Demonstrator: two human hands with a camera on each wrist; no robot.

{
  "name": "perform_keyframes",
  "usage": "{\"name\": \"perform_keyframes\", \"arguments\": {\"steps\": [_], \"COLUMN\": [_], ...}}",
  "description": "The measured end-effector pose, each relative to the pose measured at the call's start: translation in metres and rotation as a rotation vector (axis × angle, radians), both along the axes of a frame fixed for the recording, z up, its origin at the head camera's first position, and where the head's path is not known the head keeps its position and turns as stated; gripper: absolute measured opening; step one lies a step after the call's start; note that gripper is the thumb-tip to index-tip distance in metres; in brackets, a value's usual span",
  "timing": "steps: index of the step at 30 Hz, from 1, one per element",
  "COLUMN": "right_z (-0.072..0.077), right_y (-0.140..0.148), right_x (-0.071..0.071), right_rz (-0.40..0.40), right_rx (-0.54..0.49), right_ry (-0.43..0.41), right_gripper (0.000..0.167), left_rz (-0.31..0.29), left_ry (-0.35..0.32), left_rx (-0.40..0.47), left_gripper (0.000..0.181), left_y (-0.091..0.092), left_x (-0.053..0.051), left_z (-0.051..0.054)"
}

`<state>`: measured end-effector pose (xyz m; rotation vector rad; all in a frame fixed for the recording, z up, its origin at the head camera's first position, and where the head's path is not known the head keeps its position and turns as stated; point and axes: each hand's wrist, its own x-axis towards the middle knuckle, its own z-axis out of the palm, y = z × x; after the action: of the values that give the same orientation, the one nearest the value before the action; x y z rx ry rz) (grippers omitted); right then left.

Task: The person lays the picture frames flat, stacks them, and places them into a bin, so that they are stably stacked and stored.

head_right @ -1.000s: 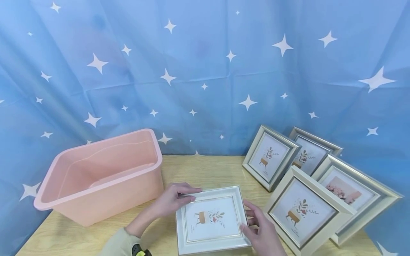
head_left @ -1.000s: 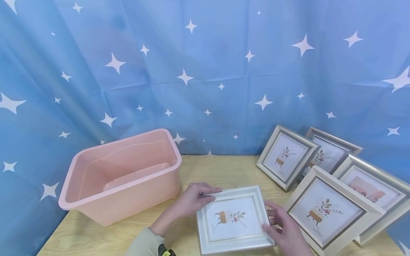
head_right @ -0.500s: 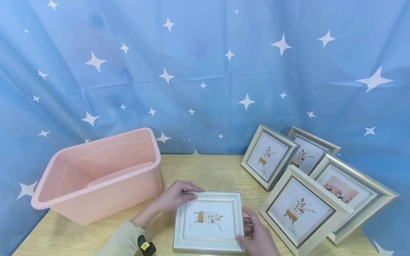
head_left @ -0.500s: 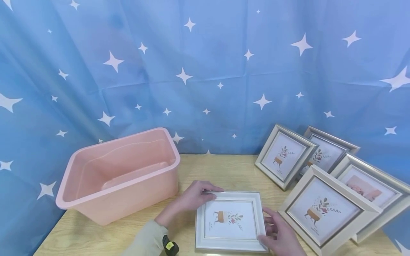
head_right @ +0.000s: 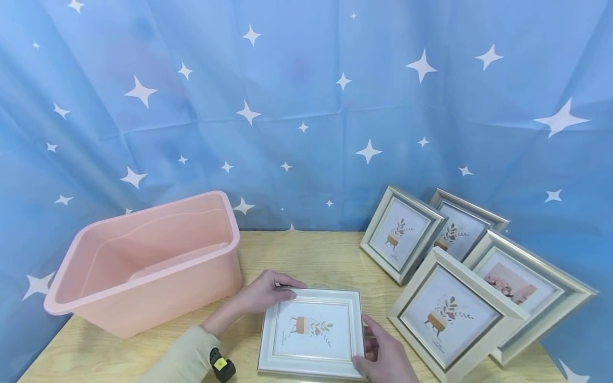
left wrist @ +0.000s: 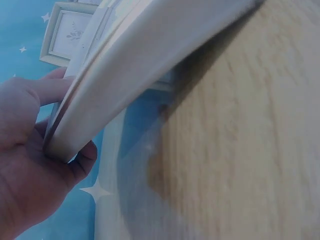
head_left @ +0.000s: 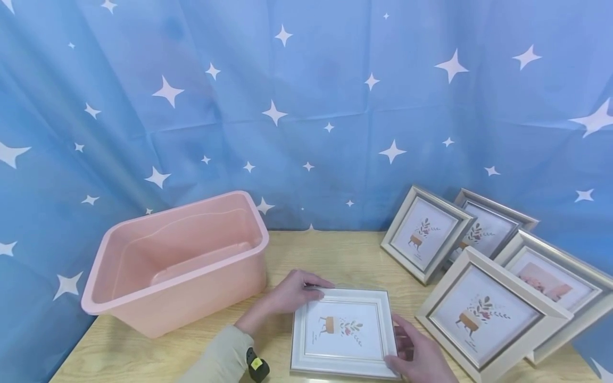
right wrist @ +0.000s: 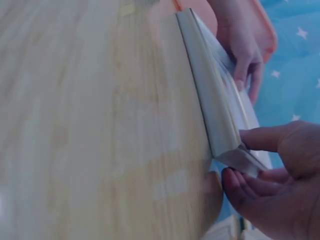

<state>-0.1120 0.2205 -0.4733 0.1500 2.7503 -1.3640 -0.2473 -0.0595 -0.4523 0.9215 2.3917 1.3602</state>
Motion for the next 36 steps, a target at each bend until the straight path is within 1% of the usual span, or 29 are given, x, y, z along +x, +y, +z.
{"name": "perform_keyframes", "arguments": {"steps": [7, 12, 18, 20, 24, 27, 33, 36], "right_z": [-0.002, -0.001, -0.001, -0.002, -0.003, -0.003, -0.005, -0.005], "right_y": [0.002, 0.001, -0.002, -0.002, -0.002, -0.003, 0.001, 0.004], "right_x": [0.000, 0.000, 0.001, 0.001, 0.001, 0.001, 0.001, 0.000], "right_rz": [0.034, 0.028, -0.004, -0.001, 0.006, 0.005, 0.038, 0.071], "right_rx": [0.049, 0.064, 0.062, 0.065, 0.080, 0.089, 0.089, 0.074], "right_ry": [0.003, -0.001, -0.031, -0.028, -0.027, -0.023, 0.002, 0.004], "right_gripper": [0.080, 0.080, 0.078, 0.076, 0.073, 0.070, 0.067, 0.065], "left_rz": [0.011, 0.015, 0.045, 0.045, 0.036, 0.037, 0.033, 0.047], "left_ry": [-0.017, -0.022, -0.038, -0.034, 0.007, 0.031, 0.026, -0.006], "left_rx": [-0.002, 0.022, -0.005, -0.013, -0.026, -0.036, -0.041, -0.050], "left_gripper": [0.027, 0.027, 0.026, 0.026, 0.026, 0.026, 0.026, 0.026], "left_y": [0.000, 0.000, 0.001, 0.002, 0.002, 0.003, 0.002, 0.001], "left_x": [0.000, 0.000, 0.001, 0.000, -0.002, -0.003, -0.003, -0.003], "left_z": [-0.010, -0.016, -0.019, -0.021, -0.024, -0.025, -0.023, -0.023]}}
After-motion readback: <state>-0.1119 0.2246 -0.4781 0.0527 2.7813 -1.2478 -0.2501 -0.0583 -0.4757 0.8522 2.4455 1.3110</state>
